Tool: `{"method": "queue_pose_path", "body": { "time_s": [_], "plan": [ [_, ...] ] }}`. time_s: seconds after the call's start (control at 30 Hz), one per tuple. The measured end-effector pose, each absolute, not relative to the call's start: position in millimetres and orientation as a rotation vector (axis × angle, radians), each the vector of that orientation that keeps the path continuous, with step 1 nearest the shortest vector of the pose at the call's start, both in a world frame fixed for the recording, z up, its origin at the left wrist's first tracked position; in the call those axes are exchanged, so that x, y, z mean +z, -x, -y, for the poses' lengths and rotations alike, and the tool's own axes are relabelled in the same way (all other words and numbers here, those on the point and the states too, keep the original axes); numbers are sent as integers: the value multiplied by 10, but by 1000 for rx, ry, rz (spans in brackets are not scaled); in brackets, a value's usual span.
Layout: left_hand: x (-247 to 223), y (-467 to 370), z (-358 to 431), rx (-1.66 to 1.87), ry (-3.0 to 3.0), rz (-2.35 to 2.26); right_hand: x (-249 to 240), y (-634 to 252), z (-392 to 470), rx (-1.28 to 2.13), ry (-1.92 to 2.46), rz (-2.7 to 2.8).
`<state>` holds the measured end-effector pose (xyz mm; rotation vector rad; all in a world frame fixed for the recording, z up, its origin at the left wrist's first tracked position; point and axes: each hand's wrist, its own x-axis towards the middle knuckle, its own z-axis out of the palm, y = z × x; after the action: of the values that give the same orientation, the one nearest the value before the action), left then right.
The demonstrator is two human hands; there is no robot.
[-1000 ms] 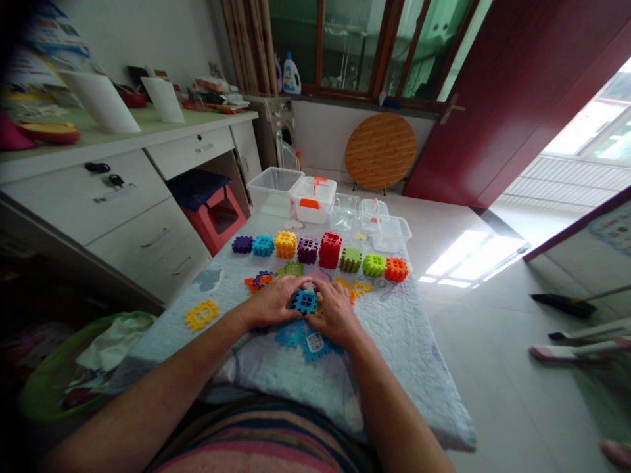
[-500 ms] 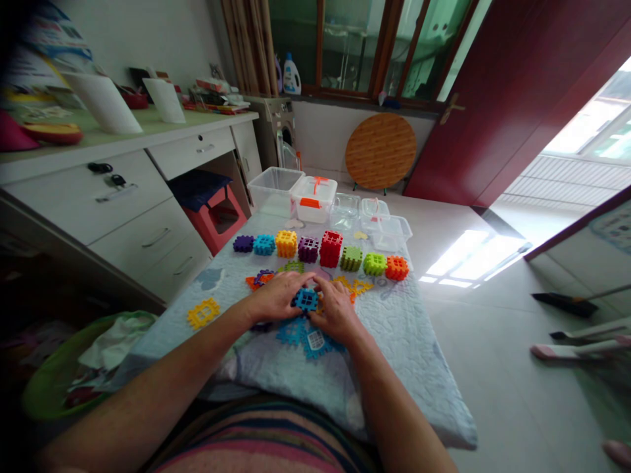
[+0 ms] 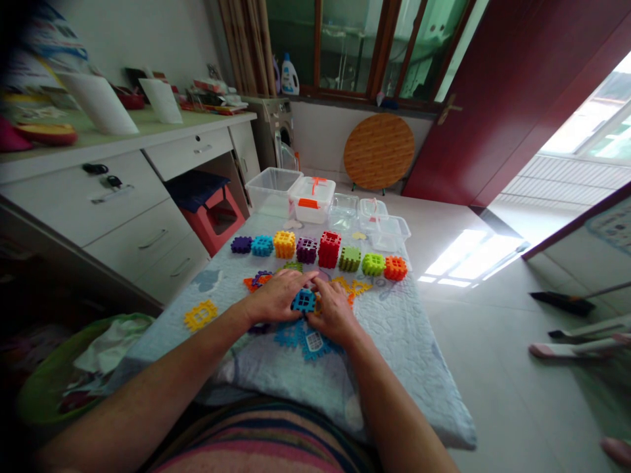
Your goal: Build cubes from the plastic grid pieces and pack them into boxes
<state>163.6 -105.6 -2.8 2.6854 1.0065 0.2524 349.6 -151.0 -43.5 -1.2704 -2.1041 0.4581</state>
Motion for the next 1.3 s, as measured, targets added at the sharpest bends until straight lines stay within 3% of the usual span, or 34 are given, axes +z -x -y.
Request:
{"method": "queue_pose_path", "body": {
  "time_s": [0.27, 0.47, 0.77, 1.03, 1.3],
  "plan": [
    [-65, -1652, 1017, 219, -2652, -1019, -408, -3520, 1534, 441, 1226, 2027],
    [-85, -1574, 1037, 384, -2685, -1004, -407, -3594, 1522, 390, 1244, 1882],
    [266, -728, 570, 609, -2480, -1320, -453, -3653, 1516, 343, 1289, 1816],
    [275, -481, -259, 365, -2449, -1413, -467, -3653, 1536, 379, 1313, 1817],
    [201, -532, -520, 120, -2482, -1321, -475, -3663, 1542, 422, 1322, 1818]
  ]
}}
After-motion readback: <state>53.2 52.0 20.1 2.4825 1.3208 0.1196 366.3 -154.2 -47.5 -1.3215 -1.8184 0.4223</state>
